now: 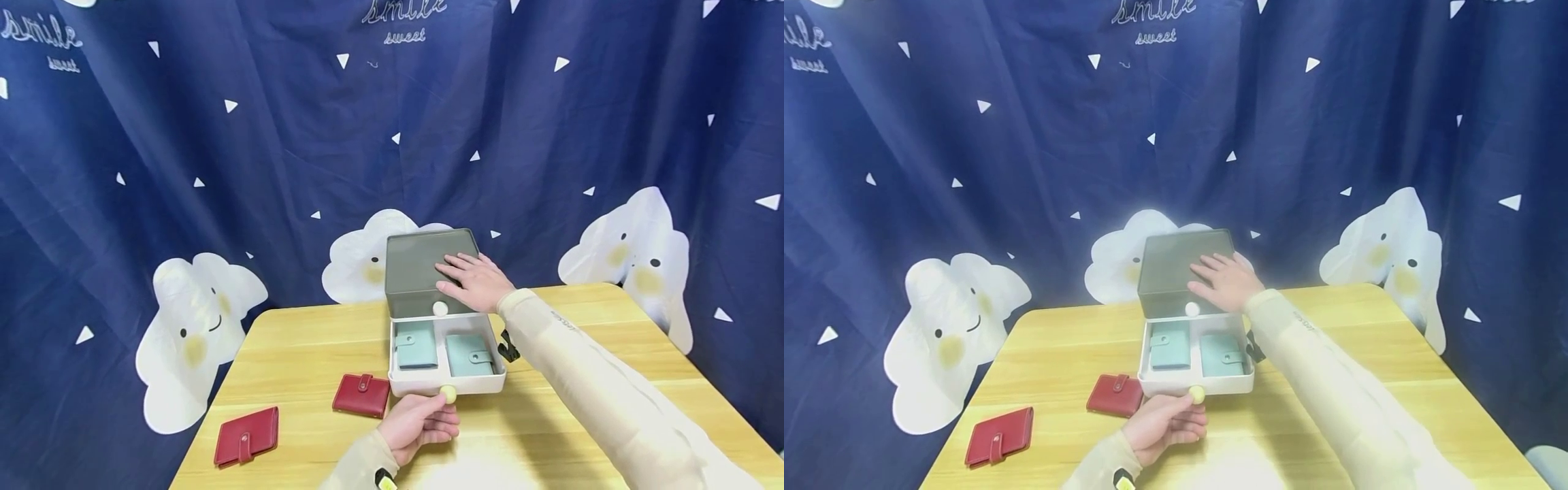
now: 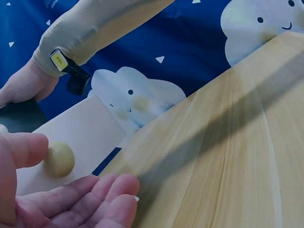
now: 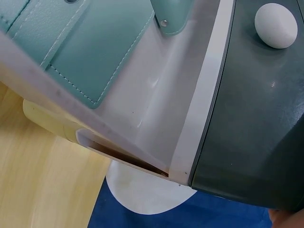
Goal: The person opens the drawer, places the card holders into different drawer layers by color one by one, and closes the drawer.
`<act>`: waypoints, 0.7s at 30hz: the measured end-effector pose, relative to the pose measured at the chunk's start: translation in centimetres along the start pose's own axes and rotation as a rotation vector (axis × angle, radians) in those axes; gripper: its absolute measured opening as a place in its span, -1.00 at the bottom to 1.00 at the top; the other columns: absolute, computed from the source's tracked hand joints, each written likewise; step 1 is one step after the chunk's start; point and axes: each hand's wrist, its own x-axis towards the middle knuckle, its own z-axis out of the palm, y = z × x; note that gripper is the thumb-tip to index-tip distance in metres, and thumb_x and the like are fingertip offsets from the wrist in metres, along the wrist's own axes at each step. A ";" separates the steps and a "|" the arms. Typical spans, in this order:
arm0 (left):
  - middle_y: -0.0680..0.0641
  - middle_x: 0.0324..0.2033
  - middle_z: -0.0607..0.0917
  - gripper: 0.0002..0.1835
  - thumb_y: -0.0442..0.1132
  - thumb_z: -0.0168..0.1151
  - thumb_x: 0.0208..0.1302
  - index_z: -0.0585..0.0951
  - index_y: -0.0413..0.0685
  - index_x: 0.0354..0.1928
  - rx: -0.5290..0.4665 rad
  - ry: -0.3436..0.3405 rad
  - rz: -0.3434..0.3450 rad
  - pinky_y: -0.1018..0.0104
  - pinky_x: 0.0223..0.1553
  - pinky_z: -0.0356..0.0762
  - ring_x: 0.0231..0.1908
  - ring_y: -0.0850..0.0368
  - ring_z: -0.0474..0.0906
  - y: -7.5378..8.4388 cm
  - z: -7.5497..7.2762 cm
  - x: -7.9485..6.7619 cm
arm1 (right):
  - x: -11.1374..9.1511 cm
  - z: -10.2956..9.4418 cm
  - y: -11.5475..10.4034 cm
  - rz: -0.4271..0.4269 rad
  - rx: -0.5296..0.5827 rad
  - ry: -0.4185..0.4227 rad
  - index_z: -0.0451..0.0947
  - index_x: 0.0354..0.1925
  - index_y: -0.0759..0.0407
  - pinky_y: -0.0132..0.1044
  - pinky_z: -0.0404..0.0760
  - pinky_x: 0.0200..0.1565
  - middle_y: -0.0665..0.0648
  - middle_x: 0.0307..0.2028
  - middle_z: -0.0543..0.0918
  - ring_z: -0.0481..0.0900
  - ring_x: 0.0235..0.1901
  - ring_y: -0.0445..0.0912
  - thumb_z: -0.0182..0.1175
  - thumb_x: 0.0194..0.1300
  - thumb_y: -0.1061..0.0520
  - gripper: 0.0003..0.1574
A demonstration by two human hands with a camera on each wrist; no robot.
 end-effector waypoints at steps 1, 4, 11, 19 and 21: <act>-0.22 -0.29 0.72 -0.48 -0.05 0.16 0.35 0.54 -0.52 -0.04 -0.008 0.001 0.005 0.30 -0.29 0.67 -0.37 0.09 0.69 0.0 0.0 0.1 | 0.0 -0.1 0.0 -0.004 0.002 0.001 0.20 0.43 -0.18 0.10 -0.15 0.41 0.02 0.43 0.19 0.01 0.44 0.00 -0.41 0.34 -0.55 -0.10; -0.22 -0.29 0.72 -0.49 -0.07 0.18 0.34 0.54 -0.52 -0.03 -0.026 0.007 0.026 0.34 -0.30 0.66 -0.38 0.12 0.69 0.0 0.0 0.2 | 0.0 -0.3 -0.2 -0.010 0.011 0.009 0.22 0.43 -0.15 0.12 -0.16 0.40 0.05 0.43 0.20 0.02 0.44 0.04 -0.36 0.36 -0.52 -0.12; -0.22 -0.29 0.72 -0.50 -0.11 0.20 0.34 0.54 -0.55 -0.03 -0.066 0.008 0.035 0.40 -0.34 0.65 -0.39 0.16 0.68 -0.3 0.2 -0.1 | -0.4 -0.2 -0.4 -0.012 0.017 -0.002 0.23 0.42 -0.11 0.14 -0.16 0.40 0.07 0.42 0.21 0.04 0.43 0.06 -0.32 0.38 -0.50 -0.14; -0.27 -0.24 0.71 -0.53 -0.13 0.21 0.32 0.53 -0.50 -0.01 -0.089 0.004 0.075 0.42 -0.34 0.64 -0.38 0.16 0.68 -0.6 0.2 -0.1 | -0.3 -0.4 -0.6 -0.010 0.011 0.004 0.23 0.42 -0.13 0.12 -0.15 0.40 0.05 0.42 0.22 0.04 0.43 0.04 -0.31 0.38 -0.50 -0.15; -0.29 -0.23 0.71 -0.53 -0.14 0.21 0.32 0.52 -0.50 0.00 -0.088 0.002 0.086 0.42 -0.34 0.64 -0.37 0.16 0.68 -0.7 0.1 0.0 | -0.2 -0.4 -0.6 -0.014 0.010 0.005 0.23 0.42 -0.14 0.12 -0.16 0.40 0.05 0.42 0.22 0.04 0.43 0.04 -0.32 0.38 -0.50 -0.15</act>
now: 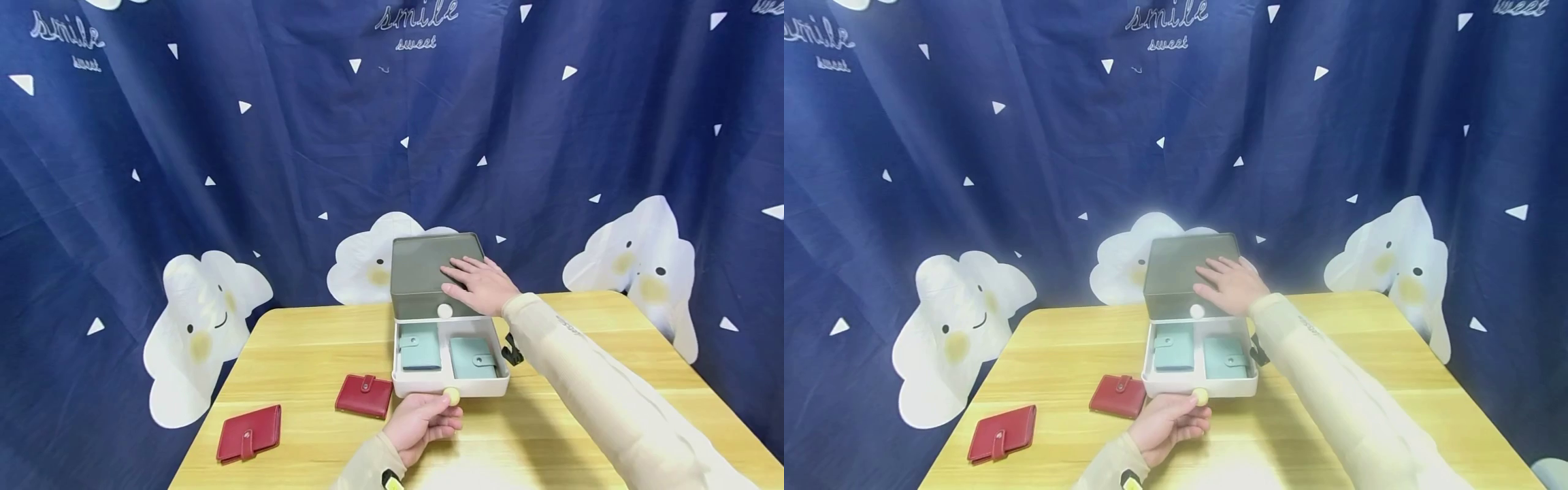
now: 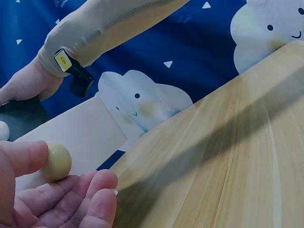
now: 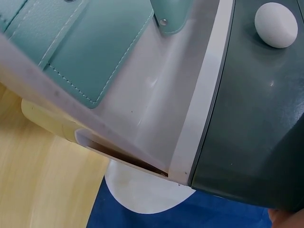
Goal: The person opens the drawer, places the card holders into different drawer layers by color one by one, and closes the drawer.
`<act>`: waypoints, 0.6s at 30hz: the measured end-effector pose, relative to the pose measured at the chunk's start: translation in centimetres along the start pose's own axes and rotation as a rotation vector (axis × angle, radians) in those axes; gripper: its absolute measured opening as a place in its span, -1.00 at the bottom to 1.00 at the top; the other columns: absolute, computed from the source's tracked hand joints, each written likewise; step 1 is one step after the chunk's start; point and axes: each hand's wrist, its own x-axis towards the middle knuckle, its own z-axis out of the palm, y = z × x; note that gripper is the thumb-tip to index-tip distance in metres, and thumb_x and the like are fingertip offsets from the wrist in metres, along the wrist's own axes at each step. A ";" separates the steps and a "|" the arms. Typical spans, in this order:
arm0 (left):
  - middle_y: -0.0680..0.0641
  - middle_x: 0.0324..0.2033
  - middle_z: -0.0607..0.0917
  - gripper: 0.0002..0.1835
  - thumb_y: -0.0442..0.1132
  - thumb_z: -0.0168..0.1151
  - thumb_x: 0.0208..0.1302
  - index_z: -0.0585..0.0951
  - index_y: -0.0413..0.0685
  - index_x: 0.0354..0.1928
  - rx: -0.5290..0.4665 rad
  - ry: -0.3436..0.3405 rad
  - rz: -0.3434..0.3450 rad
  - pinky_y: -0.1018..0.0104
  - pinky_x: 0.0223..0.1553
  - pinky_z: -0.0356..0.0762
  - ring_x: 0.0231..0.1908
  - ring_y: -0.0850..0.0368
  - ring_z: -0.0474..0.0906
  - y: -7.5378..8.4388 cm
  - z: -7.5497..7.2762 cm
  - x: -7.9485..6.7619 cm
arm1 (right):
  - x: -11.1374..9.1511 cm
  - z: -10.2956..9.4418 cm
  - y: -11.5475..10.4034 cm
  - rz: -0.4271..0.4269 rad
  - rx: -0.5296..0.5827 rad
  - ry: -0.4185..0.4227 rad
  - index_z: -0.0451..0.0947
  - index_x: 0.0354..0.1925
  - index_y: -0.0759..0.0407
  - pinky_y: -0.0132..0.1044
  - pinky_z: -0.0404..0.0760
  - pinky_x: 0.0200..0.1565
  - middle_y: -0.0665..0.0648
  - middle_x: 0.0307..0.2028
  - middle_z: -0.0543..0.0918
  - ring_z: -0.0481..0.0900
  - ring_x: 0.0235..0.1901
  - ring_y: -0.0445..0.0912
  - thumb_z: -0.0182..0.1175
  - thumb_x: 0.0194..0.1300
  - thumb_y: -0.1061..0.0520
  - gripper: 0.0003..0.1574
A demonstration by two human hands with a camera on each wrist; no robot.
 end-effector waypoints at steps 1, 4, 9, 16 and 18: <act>-0.29 -0.22 0.71 -0.54 -0.15 0.21 0.32 0.51 -0.51 0.00 0.003 -0.002 0.004 0.42 -0.33 0.64 -0.37 0.16 0.68 0.0 0.0 0.0 | 0.1 0.0 0.1 -0.002 -0.001 -0.001 0.23 0.42 -0.13 0.13 -0.16 0.40 0.05 0.42 0.22 0.04 0.43 0.05 -0.32 0.38 -0.50 -0.15; -0.30 -0.22 0.70 -0.57 -0.17 0.19 0.33 0.53 -0.49 -0.01 0.008 -0.001 0.004 0.41 -0.32 0.63 -0.36 0.16 0.68 0.2 0.0 0.0 | 0.2 0.3 0.2 -0.002 -0.005 0.003 0.23 0.42 -0.15 0.11 -0.15 0.40 0.04 0.42 0.21 0.04 0.44 0.04 -0.35 0.37 -0.52 -0.13; -0.27 -0.24 0.71 -0.63 -0.19 0.17 0.35 0.55 -0.44 -0.04 0.009 -0.004 0.006 0.40 -0.30 0.63 -0.36 0.15 0.68 0.4 0.1 -0.1 | 0.3 0.2 0.3 -0.005 -0.009 0.012 0.24 0.42 -0.14 0.13 -0.14 0.40 0.05 0.42 0.22 0.05 0.43 0.05 -0.35 0.36 -0.53 -0.12; -0.26 -0.25 0.71 -0.63 -0.20 0.15 0.36 0.54 -0.46 -0.04 0.004 -0.007 0.019 0.40 -0.30 0.63 -0.36 0.15 0.67 0.2 0.1 0.1 | 0.2 0.2 0.2 -0.009 -0.008 0.015 0.25 0.42 -0.13 0.14 -0.12 0.39 0.06 0.42 0.23 0.06 0.43 0.06 -0.35 0.36 -0.53 -0.12; -0.26 -0.25 0.71 -0.62 -0.20 0.15 0.35 0.53 -0.47 -0.04 0.002 -0.009 0.020 0.40 -0.31 0.63 -0.36 0.15 0.68 0.2 0.1 0.1 | 0.1 0.4 0.3 -0.004 -0.012 0.012 0.24 0.42 -0.15 0.14 -0.12 0.39 0.04 0.42 0.23 0.06 0.43 0.05 -0.37 0.35 -0.54 -0.11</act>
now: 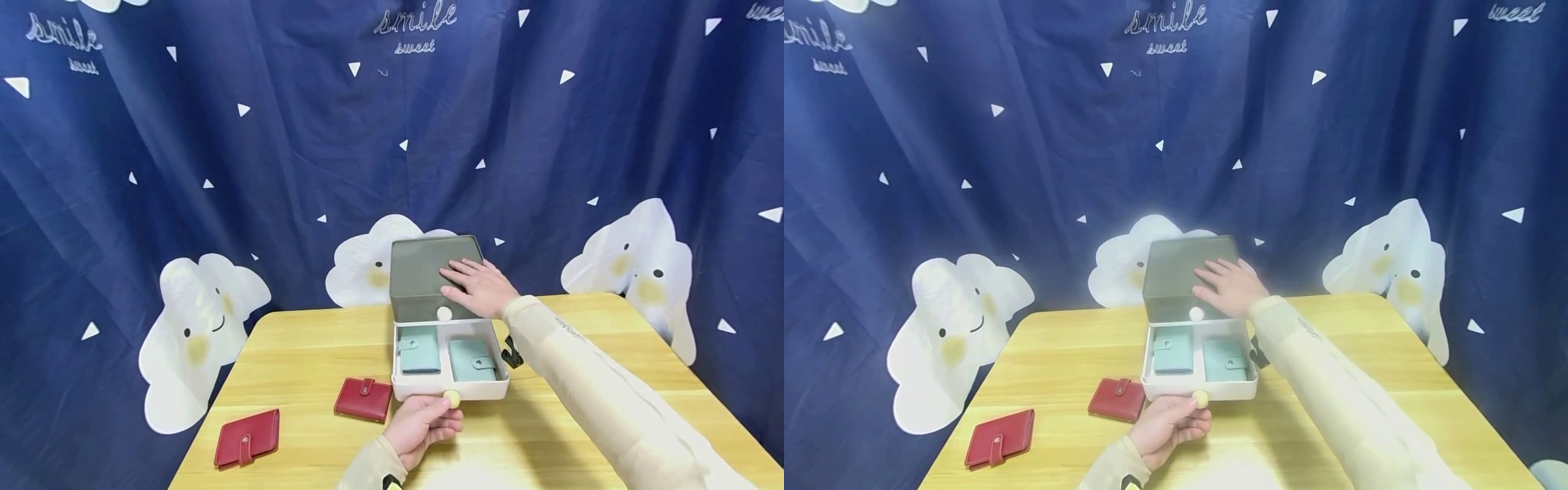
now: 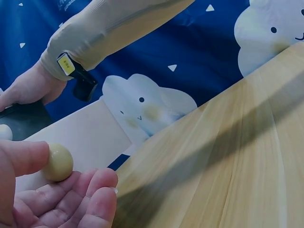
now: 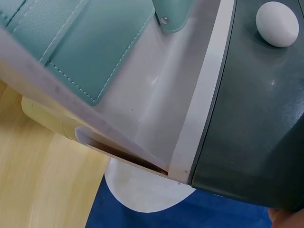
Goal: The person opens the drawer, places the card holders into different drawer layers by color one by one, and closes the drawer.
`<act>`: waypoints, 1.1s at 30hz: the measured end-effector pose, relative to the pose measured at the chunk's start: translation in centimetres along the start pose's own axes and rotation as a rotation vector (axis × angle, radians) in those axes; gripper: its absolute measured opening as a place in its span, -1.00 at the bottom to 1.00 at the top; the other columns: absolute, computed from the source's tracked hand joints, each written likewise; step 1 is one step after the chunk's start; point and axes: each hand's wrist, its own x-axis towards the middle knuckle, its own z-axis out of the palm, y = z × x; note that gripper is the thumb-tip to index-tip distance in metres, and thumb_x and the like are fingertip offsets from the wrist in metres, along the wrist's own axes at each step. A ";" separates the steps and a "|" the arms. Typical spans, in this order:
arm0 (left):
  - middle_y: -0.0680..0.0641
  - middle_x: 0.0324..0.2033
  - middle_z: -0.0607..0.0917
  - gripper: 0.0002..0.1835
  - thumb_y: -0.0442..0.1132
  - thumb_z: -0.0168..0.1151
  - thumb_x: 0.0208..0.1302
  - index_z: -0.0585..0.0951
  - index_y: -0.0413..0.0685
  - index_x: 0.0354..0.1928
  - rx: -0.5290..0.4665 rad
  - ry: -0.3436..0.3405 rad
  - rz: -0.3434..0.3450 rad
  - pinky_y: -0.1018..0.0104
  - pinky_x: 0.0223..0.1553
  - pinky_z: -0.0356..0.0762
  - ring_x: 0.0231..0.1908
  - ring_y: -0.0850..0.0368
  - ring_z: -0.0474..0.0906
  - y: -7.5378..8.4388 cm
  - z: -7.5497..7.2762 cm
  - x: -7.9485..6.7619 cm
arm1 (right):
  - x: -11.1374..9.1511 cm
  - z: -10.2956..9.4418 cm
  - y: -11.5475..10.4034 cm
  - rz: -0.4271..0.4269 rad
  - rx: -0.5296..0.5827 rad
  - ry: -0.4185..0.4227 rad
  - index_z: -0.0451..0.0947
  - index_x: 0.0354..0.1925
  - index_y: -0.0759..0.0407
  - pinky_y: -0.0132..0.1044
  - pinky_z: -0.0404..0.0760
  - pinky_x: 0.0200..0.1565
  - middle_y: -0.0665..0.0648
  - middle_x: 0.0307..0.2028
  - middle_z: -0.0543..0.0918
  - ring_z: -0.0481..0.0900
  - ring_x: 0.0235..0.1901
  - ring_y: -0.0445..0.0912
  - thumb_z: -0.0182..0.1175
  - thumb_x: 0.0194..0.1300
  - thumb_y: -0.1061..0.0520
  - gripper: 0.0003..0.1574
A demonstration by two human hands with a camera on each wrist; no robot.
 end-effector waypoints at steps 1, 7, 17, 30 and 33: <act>-0.26 -0.25 0.71 -0.61 -0.20 0.15 0.35 0.53 -0.49 -0.03 0.001 -0.001 0.000 0.41 -0.31 0.63 -0.37 0.16 0.68 0.0 0.0 0.0 | 0.0 0.1 0.0 0.001 -0.002 -0.004 0.23 0.42 -0.16 0.13 -0.12 0.39 0.04 0.42 0.22 0.05 0.43 0.04 -0.39 0.34 -0.55 -0.10; -0.26 -0.27 0.72 -0.58 -0.21 0.16 0.34 0.52 -0.54 -0.03 -0.008 -0.008 0.017 0.40 -0.31 0.64 -0.38 0.15 0.68 0.0 0.1 0.1 | -0.1 0.1 0.2 -0.002 -0.001 -0.002 0.24 0.42 -0.15 0.13 -0.14 0.40 0.04 0.42 0.22 0.05 0.43 0.05 -0.40 0.34 -0.55 -0.09; -0.18 -0.33 0.73 -0.60 -0.19 0.19 0.33 0.54 -0.49 -0.07 -0.029 -0.003 0.026 0.42 -0.33 0.63 -0.40 0.17 0.68 0.2 0.4 0.4 | 0.0 0.1 0.2 0.000 -0.014 -0.004 0.22 0.42 -0.16 0.12 -0.15 0.40 0.03 0.42 0.22 0.04 0.44 0.04 -0.39 0.35 -0.54 -0.10; -0.14 -0.34 0.73 -0.63 -0.19 0.19 0.33 0.55 -0.45 -0.07 -0.021 0.016 0.026 0.40 -0.32 0.64 -0.39 0.16 0.68 0.4 0.4 1.2 | -0.1 0.1 0.0 -0.007 0.004 0.023 0.26 0.41 -0.14 0.13 -0.14 0.40 0.04 0.41 0.24 0.07 0.43 0.04 -0.35 0.36 -0.53 -0.12; -0.16 -0.34 0.73 -0.63 -0.19 0.19 0.32 0.55 -0.45 -0.07 -0.021 0.028 0.031 0.40 -0.32 0.64 -0.39 0.15 0.68 0.3 0.4 1.4 | -0.1 0.2 0.0 -0.008 0.003 0.025 0.26 0.41 -0.14 0.14 -0.13 0.39 0.05 0.41 0.25 0.08 0.42 0.05 -0.35 0.36 -0.52 -0.13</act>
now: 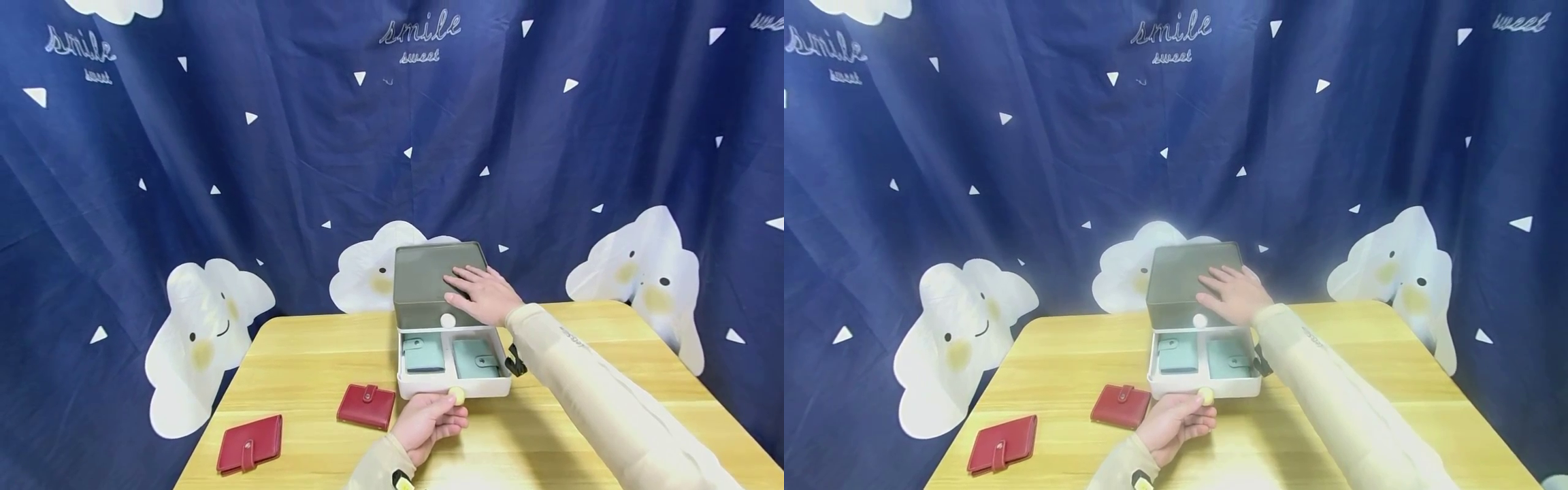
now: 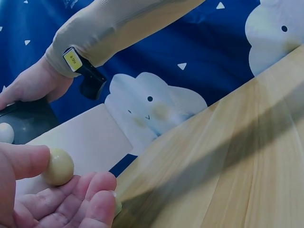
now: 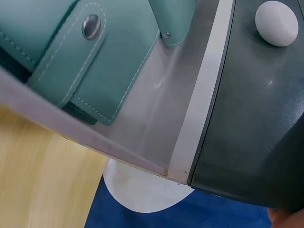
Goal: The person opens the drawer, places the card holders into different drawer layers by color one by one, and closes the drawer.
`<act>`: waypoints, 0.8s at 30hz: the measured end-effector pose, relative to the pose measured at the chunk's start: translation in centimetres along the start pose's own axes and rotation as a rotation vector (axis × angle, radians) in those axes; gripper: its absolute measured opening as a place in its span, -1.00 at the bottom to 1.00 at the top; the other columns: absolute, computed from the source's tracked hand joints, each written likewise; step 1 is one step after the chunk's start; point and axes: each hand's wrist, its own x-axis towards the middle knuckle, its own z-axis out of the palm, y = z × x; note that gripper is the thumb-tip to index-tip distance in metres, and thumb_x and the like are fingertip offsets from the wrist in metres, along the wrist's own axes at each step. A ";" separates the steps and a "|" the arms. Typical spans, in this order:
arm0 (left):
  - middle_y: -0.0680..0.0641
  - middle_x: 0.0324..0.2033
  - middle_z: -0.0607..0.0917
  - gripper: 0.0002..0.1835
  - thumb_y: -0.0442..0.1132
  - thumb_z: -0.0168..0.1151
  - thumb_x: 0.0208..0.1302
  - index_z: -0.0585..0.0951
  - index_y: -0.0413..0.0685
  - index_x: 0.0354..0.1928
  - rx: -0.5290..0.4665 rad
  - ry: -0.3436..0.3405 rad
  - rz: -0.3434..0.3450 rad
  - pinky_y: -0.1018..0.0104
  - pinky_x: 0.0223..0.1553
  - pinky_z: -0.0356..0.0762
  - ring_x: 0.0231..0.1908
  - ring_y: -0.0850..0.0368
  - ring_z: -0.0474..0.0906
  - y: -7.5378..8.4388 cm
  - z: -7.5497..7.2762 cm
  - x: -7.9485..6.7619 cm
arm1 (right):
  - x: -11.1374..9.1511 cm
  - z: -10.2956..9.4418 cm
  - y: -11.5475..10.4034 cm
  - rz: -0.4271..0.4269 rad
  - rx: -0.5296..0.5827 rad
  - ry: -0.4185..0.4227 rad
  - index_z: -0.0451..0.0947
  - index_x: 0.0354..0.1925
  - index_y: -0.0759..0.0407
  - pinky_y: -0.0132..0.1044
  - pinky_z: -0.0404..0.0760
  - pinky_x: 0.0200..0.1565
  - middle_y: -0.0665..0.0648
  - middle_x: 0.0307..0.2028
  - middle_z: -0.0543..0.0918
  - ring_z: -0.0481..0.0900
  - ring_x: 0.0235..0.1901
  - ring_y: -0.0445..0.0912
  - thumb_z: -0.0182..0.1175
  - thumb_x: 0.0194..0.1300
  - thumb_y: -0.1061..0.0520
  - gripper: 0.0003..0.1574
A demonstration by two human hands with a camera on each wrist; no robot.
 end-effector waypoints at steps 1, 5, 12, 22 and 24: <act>-0.16 -0.33 0.73 -0.62 -0.20 0.19 0.32 0.55 -0.47 -0.06 -0.002 0.002 -0.002 0.40 -0.32 0.64 -0.39 0.15 0.68 0.0 0.0 0.1 | 0.0 0.0 0.0 0.000 -0.002 -0.001 0.26 0.41 -0.14 0.14 -0.12 0.39 0.04 0.41 0.25 0.08 0.42 0.05 -0.35 0.36 -0.52 -0.13; -0.16 -0.33 0.73 -0.59 -0.20 0.20 0.31 0.53 -0.49 -0.03 -0.010 0.006 -0.011 0.40 -0.33 0.63 -0.38 0.15 0.68 -0.2 -0.1 0.6 | -0.1 0.0 0.0 0.002 -0.005 0.004 0.27 0.40 -0.13 0.14 -0.11 0.39 0.05 0.40 0.25 0.09 0.42 0.05 -0.33 0.37 -0.51 -0.14; -0.19 -0.31 0.72 -0.70 -0.19 0.19 0.32 0.59 -0.35 -0.10 -0.003 0.013 0.007 0.40 -0.33 0.63 -0.38 0.14 0.67 -0.2 0.0 1.4 | -0.1 -0.1 0.0 0.000 0.007 0.004 0.27 0.41 -0.14 0.13 -0.13 0.39 0.04 0.41 0.25 0.08 0.42 0.04 -0.32 0.37 -0.50 -0.15; -0.15 -0.34 0.71 -0.64 -0.21 0.16 0.35 0.54 -0.44 -0.03 -0.022 0.029 0.035 0.42 -0.34 0.62 -0.38 0.15 0.67 -0.1 -0.3 3.0 | -0.1 0.0 0.1 -0.004 -0.012 0.015 0.27 0.40 -0.15 0.15 -0.10 0.39 0.04 0.40 0.26 0.09 0.42 0.04 -0.34 0.37 -0.51 -0.15; -0.15 -0.33 0.71 -0.65 -0.22 0.16 0.35 0.54 -0.43 -0.03 -0.026 0.033 0.036 0.42 -0.33 0.63 -0.38 0.15 0.67 -0.1 -0.4 3.2 | -0.1 0.0 0.0 -0.008 -0.011 0.018 0.28 0.40 -0.14 0.16 -0.09 0.38 0.05 0.40 0.27 0.09 0.42 0.05 -0.33 0.37 -0.51 -0.15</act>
